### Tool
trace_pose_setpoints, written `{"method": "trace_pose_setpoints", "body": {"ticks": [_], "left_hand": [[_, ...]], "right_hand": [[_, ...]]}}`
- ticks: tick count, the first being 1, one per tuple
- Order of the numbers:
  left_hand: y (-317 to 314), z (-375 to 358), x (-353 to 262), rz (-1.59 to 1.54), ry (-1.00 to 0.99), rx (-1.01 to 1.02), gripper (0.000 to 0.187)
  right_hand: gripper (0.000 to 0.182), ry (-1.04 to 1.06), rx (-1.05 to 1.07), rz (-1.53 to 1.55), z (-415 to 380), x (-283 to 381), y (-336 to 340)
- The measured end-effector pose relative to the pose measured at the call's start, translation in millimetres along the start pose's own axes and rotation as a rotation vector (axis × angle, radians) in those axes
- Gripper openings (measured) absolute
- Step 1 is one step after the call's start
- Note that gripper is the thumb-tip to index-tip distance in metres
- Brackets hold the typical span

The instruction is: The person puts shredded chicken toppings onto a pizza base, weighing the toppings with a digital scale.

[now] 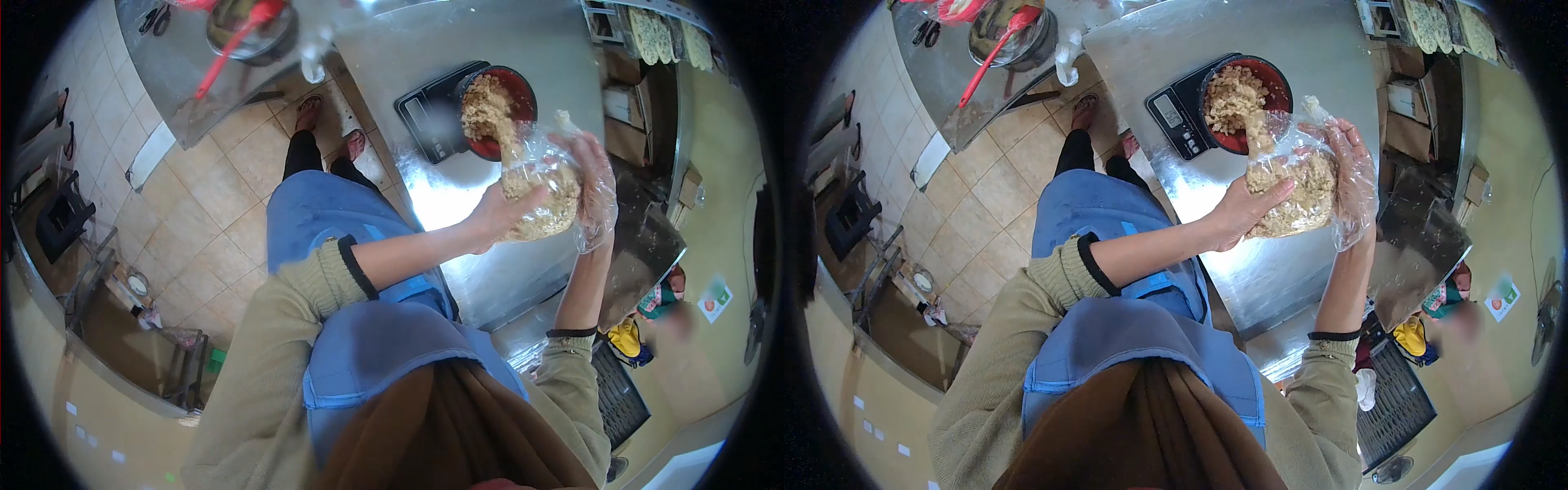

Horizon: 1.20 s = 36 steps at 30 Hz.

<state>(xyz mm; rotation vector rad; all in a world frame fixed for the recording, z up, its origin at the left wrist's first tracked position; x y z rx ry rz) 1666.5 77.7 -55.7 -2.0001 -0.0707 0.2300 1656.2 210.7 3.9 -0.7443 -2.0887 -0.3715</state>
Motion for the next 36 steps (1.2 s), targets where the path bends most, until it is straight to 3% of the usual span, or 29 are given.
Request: {"method": "trace_pose_setpoints", "body": {"ticks": [28,36], "left_hand": [[0.6,3.6,2.8,0.104,-0.085,-0.03,0.05],[-0.3,2.9,-2.4,-0.017,-0.096,-0.037,0.053]], "right_hand": [[0.021,0.09,-0.071,-0.055,-6.3,2.8,2.2],[0.018,0.047,-0.04,-0.036,-4.0,6.9,-10.0]]}}
Point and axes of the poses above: each hand's wrist, its own z-axis towards the middle knuckle, its own y-axis out of the back of the hand, x = y × z, the point moved 5 cm from there along z, towards the middle knuckle
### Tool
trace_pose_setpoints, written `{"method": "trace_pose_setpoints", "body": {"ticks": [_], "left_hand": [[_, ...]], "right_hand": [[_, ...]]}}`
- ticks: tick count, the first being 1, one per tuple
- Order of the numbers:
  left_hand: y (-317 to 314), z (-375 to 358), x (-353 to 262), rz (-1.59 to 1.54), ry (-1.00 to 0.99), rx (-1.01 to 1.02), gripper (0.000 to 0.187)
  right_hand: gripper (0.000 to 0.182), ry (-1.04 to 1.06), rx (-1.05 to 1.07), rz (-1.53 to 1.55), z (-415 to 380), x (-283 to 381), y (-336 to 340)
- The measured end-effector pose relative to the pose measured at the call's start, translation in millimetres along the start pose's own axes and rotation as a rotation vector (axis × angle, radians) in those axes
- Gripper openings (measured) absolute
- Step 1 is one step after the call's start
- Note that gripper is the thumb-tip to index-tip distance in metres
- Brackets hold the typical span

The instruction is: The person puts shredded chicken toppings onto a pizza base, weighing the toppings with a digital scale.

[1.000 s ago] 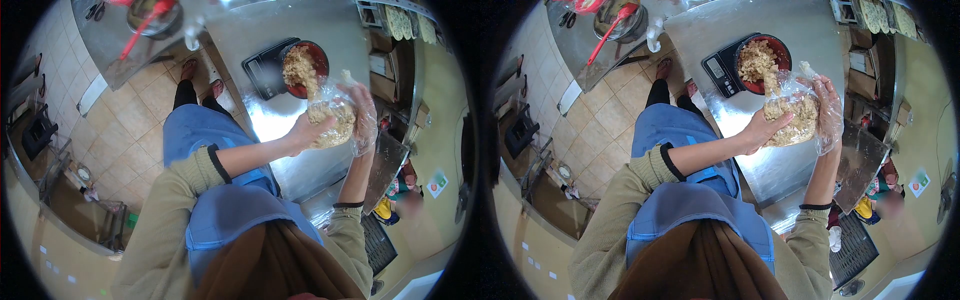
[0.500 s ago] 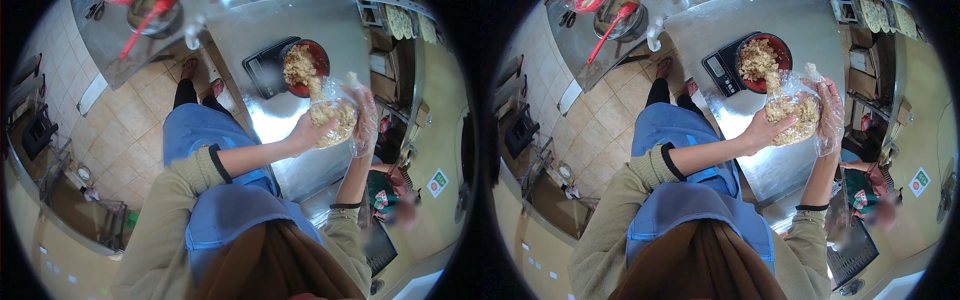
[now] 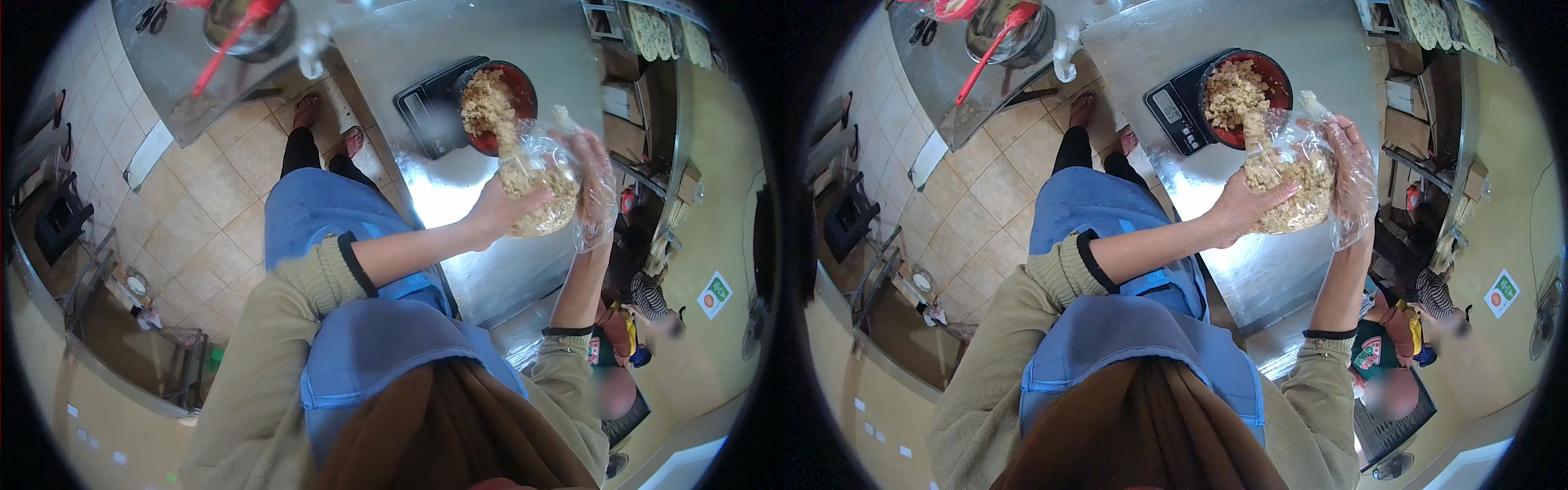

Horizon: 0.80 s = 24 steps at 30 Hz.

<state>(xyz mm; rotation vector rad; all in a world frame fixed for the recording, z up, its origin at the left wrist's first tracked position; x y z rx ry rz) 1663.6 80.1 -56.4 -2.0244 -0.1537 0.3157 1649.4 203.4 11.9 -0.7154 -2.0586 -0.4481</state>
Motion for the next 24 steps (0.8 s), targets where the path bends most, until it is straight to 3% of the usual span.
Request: {"method": "trace_pose_setpoints", "body": {"ticks": [10,16,24], "left_hand": [[6.7,2.4,5.5,0.113,0.105,-0.058,0.05],[7.7,1.1,10.2,0.024,0.144,-0.046,0.05],[-0.6,-0.1,1.6,0.042,0.129,-0.023,0.052]], "right_hand": [[0.027,0.015,-0.031,-0.165,7.3,-2.9,13.8],[0.015,-0.016,-0.002,-0.116,6.0,-2.3,12.3],[0.012,0.035,0.079,-0.041,9.2,-0.6,11.7]]}}
Point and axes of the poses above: each hand's wrist, its own z-axis towards the middle knuckle, its own y-axis out of the back of the hand, x = y × z, the point moved 5 cm from there along z, towards the middle knuckle
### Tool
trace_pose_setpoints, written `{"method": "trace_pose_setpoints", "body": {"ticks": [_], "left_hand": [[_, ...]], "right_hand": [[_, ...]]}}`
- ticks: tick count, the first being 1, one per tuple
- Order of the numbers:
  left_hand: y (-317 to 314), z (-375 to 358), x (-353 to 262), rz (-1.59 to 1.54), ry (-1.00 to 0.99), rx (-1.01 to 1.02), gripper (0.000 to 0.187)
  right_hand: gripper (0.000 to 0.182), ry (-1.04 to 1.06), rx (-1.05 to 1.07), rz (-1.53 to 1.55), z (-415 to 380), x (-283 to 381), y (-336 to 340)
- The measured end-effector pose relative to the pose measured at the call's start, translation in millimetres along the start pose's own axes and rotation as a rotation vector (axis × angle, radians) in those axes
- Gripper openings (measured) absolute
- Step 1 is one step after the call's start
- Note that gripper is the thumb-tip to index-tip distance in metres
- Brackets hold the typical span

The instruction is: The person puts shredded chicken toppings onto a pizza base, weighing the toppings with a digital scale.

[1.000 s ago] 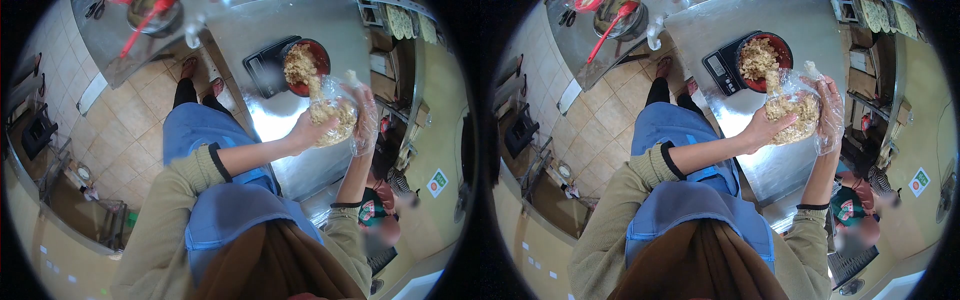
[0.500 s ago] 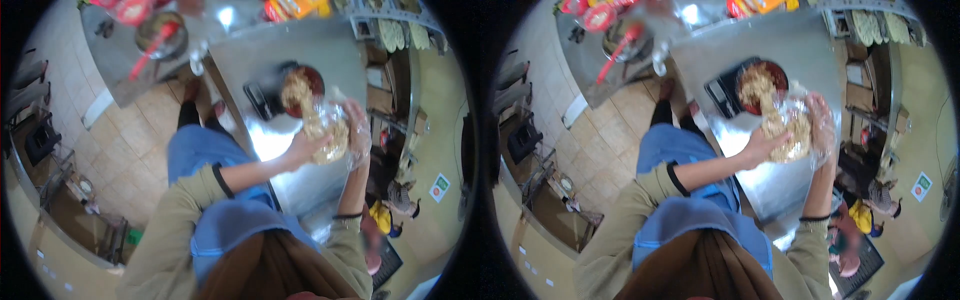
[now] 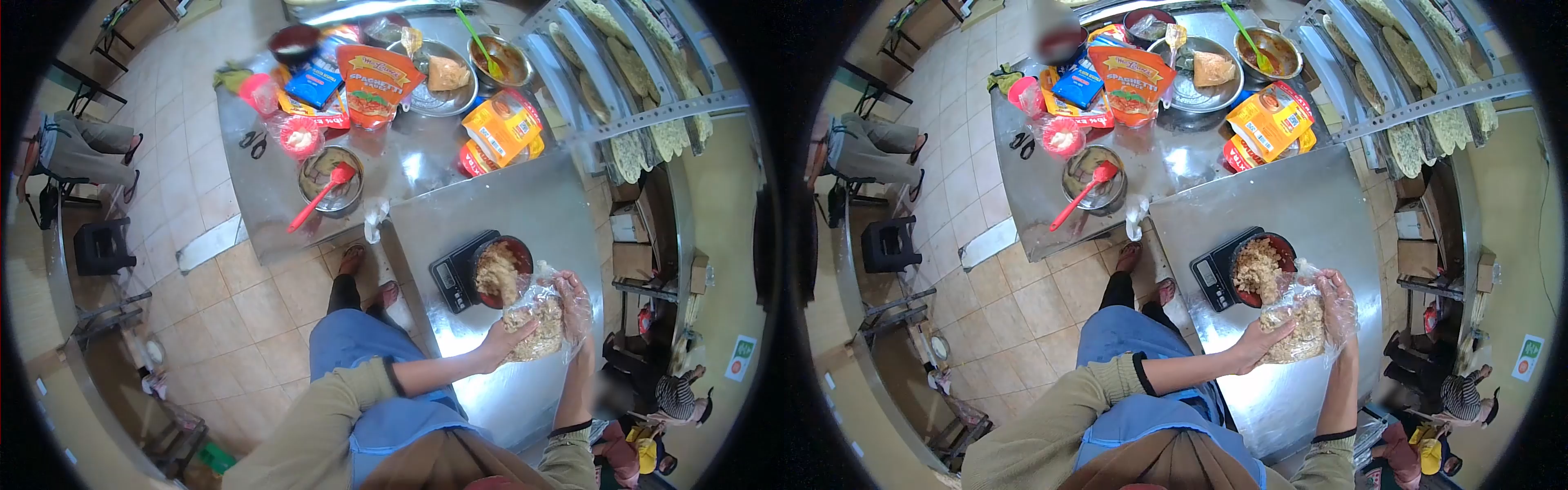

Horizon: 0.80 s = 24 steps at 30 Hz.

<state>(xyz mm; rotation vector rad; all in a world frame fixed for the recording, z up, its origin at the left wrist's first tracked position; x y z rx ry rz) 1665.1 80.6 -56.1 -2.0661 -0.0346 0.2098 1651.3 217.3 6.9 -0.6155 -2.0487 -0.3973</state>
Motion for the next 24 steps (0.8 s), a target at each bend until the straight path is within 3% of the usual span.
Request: {"method": "trace_pose_setpoints", "body": {"ticks": [10,12,15,24], "left_hand": [[-0.2,-6.6,-3.4,0.142,-0.035,-0.077,0.051],[0.4,-4.9,2.8,0.057,0.016,-0.05,0.05],[2.1,-3.3,5.8,0.041,-0.002,-0.021,0.05],[0.0,-0.7,8.0,0.029,-0.006,0.001,0.049]], "right_hand": [[0.018,0.008,-0.073,-0.078,-8.8,-1.3,1.6],[0.017,0.029,-0.073,-0.11,-9.6,-2.3,3.1],[0.014,-0.026,-0.097,0.039,-12.0,-6.4,-1.0],[0.018,-0.032,-0.076,0.064,-12.0,-8.7,3.4]]}}
Point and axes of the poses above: each hand's wrist, its own z-axis towards the middle knuckle, its own y-axis out of the back of the hand, x = y × z, the point moved 5 cm from there along z, towards the middle knuckle
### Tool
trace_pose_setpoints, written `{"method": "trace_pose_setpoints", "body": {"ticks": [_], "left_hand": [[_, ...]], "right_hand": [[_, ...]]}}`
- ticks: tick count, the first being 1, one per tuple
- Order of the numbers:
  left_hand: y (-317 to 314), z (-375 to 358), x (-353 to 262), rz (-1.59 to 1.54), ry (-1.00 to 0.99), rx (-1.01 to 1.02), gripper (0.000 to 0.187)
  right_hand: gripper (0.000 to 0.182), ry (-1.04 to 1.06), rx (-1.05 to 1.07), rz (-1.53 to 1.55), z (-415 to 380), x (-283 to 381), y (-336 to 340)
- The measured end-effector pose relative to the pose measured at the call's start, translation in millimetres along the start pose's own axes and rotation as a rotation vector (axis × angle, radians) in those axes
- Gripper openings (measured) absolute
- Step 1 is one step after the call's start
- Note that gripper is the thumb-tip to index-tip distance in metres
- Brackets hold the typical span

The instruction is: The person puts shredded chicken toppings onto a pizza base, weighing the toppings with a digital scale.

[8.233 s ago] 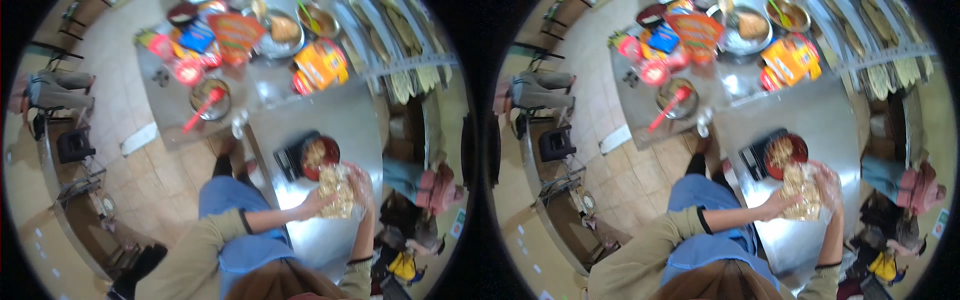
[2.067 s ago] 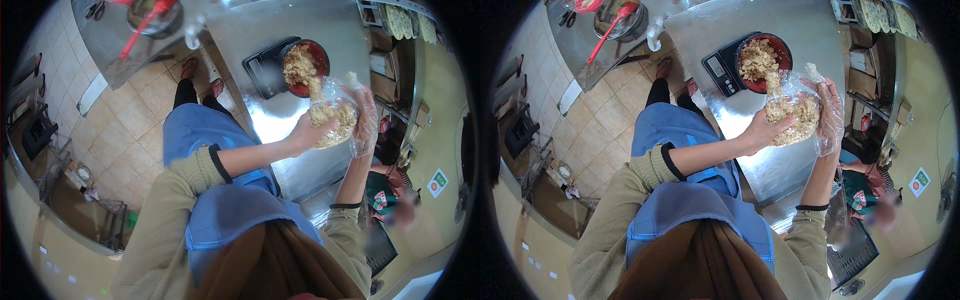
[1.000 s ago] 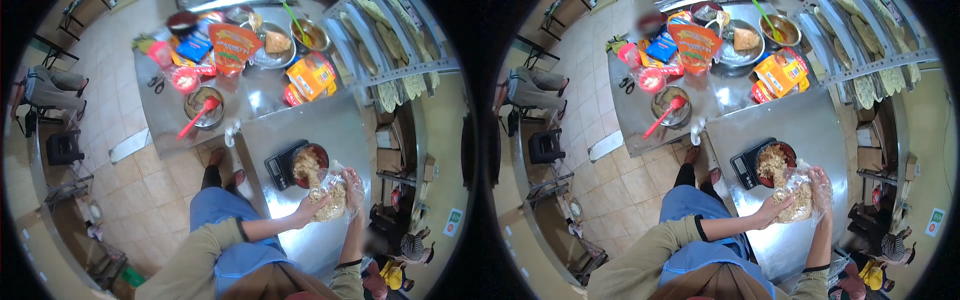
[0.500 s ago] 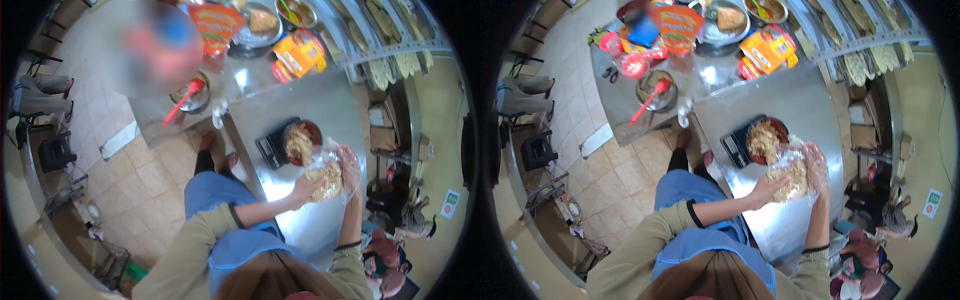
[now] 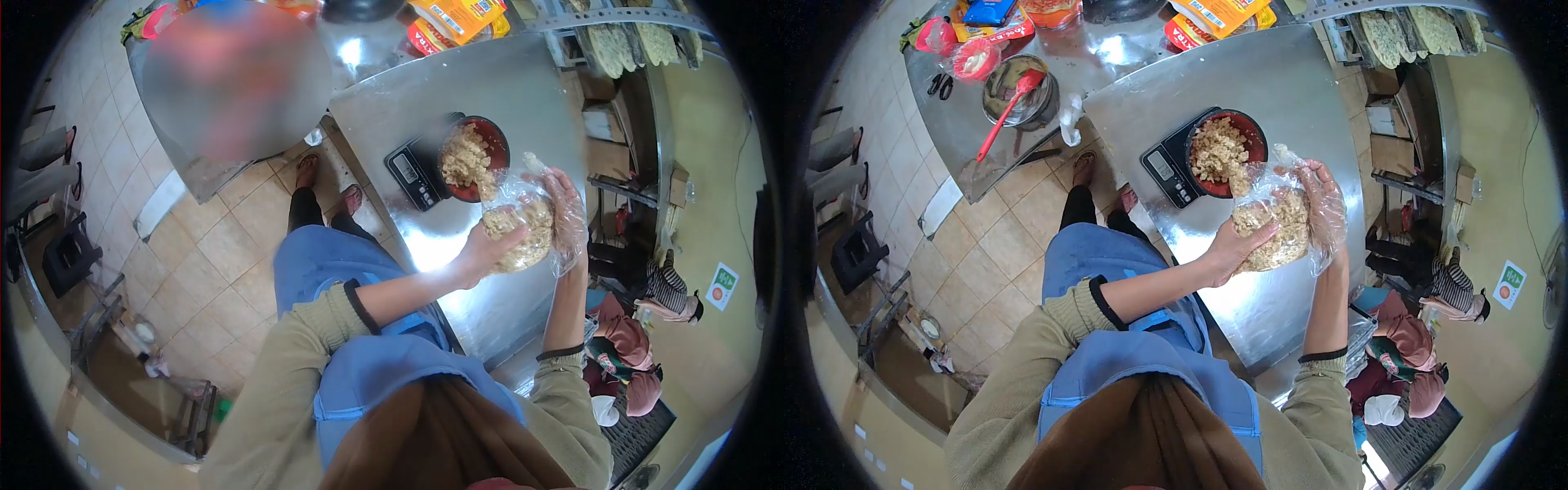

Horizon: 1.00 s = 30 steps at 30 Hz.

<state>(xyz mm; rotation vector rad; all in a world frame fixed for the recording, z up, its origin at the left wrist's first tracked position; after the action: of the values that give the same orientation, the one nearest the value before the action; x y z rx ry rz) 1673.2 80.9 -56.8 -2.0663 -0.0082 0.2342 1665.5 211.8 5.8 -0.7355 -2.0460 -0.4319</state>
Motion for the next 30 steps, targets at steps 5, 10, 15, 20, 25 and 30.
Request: {"method": "trace_pose_setpoints", "body": {"ticks": [5,10,15,20,25,30], "left_hand": [[-5.9,-2.6,-7.9,-0.071,0.003,0.041,0.053],[-4.8,-0.8,-10.3,-0.108,-0.036,0.03,0.054],[-1.7,-0.8,-15.0,-0.085,0.035,-0.008,0.05],[3.0,4.7,-10.2,-0.028,-0.055,-0.038,0.056],[2.2,3.5,-11.3,-0.122,0.028,0.044,0.051],[6.3,10.0,-6.7,-0.163,0.052,0.046,0.047]], "right_hand": [[0.013,0.01,-0.011,-0.048,4.1,6.9,-6.7],[0.014,-0.029,0.041,-0.093,10.0,9.1,-8.1],[0.021,-0.012,0.065,-0.245,3.3,27.2,-23.7],[0.027,0.032,0.119,-0.463,21.2,10.1,6.4],[0.017,-0.052,0.122,-0.329,16.8,20.9,-5.9],[0.012,-0.015,0.1,-0.147,22.2,19.2,-7.8]]}}
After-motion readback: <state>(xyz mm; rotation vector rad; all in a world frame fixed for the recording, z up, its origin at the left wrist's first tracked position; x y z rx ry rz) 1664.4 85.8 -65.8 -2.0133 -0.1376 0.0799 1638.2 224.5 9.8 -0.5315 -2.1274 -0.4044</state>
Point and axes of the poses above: each hand's wrist, its own z-axis towards the middle knuckle, its own y-axis out of the back of the hand, x = y × z, the point moved 5 cm from there along z, towards the middle knuckle
